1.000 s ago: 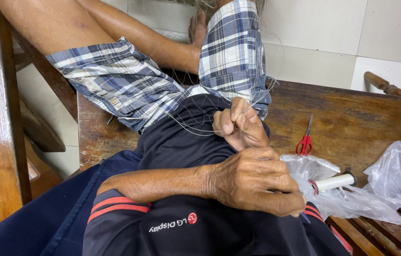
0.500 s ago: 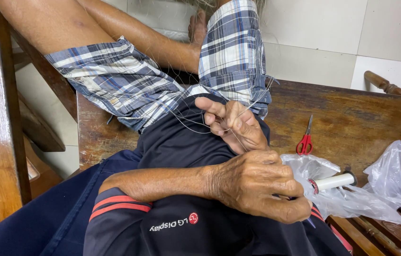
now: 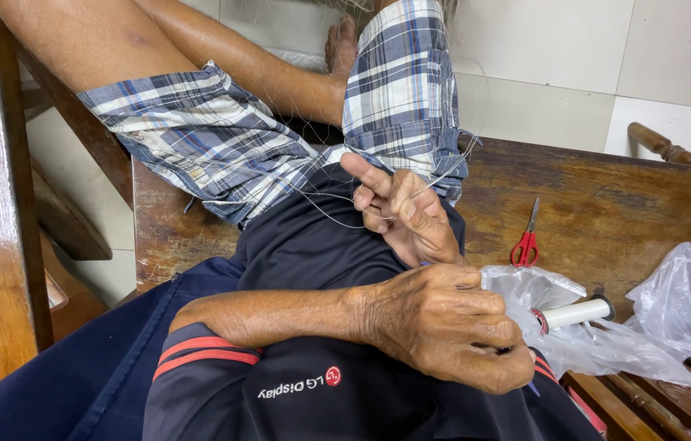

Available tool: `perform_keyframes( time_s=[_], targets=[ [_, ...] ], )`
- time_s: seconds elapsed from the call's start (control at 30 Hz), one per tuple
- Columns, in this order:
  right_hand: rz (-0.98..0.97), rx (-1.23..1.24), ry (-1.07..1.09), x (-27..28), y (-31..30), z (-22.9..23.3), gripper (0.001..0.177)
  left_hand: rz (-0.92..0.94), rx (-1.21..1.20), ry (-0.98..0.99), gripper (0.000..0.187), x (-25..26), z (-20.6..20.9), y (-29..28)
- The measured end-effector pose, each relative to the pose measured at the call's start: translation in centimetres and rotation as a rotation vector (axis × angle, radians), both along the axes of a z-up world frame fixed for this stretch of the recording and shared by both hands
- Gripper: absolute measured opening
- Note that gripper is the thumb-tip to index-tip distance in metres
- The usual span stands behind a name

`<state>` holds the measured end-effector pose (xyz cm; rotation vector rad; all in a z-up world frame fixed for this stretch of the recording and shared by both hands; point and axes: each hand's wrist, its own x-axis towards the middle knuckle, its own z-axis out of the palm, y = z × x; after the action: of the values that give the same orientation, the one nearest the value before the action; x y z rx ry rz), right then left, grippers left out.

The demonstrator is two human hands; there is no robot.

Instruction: Repairing a fishing net using a shuttle and scissors

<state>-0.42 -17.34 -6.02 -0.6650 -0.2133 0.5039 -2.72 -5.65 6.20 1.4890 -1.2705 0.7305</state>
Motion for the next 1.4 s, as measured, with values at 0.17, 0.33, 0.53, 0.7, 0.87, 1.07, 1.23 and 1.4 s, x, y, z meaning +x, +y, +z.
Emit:
perform_keyframes(
  time_s=[0.17,0.33,0.53,0.7,0.87,1.07,1.23,1.4],
  targets=[
    [-0.025,-0.008,0.047,0.0,-0.2,0.1,0.030,-0.040,-0.102,0.070,0.012,-0.2,1.0,1.0],
    [-0.057,-0.001,0.103,0.2,-0.3,-0.6,0.031,-0.209,-0.255,0.354,0.016,-0.9,1.4,1.3],
    [-0.082,0.076,0.181,0.3,0.1,-0.4,0.030,-0.131,-0.114,0.189,0.019,-1.8,-2.1,4.0],
    [-0.067,0.092,0.260,0.3,0.8,0.8,0.031,-0.074,-0.275,0.179,0.023,-1.5,-2.4,5.2],
    [-0.137,0.072,0.254,0.2,1.3,1.2,0.027,-0.140,-0.367,0.442,0.019,-2.2,-1.1,6.5],
    [-0.203,0.047,0.215,0.3,2.0,1.7,0.027,0.030,-0.730,0.427,0.011,-0.7,-1.1,4.6],
    [-0.222,-0.031,0.168,0.4,1.7,1.3,0.026,0.101,-0.788,0.520,0.014,0.0,-0.5,5.3],
    [-0.205,-0.047,0.173,0.5,1.7,1.7,0.034,0.162,-0.873,0.667,0.013,0.7,-0.2,6.7]
  ],
)
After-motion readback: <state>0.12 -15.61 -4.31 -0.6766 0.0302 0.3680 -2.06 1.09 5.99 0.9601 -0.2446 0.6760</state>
